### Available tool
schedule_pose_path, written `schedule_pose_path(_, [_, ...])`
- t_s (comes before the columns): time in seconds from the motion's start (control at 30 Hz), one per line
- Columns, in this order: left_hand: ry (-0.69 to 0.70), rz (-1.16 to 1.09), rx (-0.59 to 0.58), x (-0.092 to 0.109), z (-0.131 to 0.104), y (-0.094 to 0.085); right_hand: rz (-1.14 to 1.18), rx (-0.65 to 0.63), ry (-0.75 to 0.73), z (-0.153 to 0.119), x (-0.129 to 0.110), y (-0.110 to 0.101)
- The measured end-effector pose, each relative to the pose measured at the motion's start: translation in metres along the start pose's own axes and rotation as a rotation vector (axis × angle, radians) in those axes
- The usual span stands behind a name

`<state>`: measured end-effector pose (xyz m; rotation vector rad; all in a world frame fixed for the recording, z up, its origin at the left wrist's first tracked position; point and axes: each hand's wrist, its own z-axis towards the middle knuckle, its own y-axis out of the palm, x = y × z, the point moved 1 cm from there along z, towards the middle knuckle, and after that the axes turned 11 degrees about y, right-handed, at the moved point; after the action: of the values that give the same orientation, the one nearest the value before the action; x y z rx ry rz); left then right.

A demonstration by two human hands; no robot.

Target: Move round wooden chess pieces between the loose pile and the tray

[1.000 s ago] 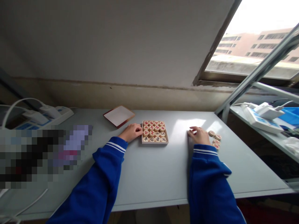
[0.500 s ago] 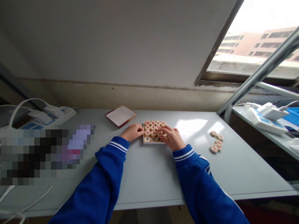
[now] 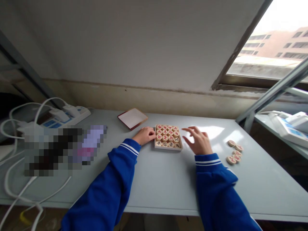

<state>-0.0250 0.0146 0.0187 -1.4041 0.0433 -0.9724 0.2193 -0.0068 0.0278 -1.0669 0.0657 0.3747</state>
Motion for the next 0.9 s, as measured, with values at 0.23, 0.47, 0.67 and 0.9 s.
schedule_pose_path(0.23, [-0.013, 0.0, 0.008, 0.002, 0.0, -0.001, -0.265, 0.293, 0.776, -0.019, 0.111, -0.02])
schedule_pose_path(0.47, [-0.023, 0.005, 0.002, 0.003, 0.0, -0.001, -0.177, 0.037, 0.67, -0.026, 0.175, 0.015])
schedule_pose_path(0.67, [-0.028, 0.013, 0.01, 0.003, 0.0, -0.002, -0.041, -0.025, 0.381, -0.013, 0.142, 0.027])
schedule_pose_path(0.9, [-0.028, 0.016, 0.006, 0.002, 0.0, 0.0, 0.145, -0.099, 0.172, -0.008, 0.082, 0.035])
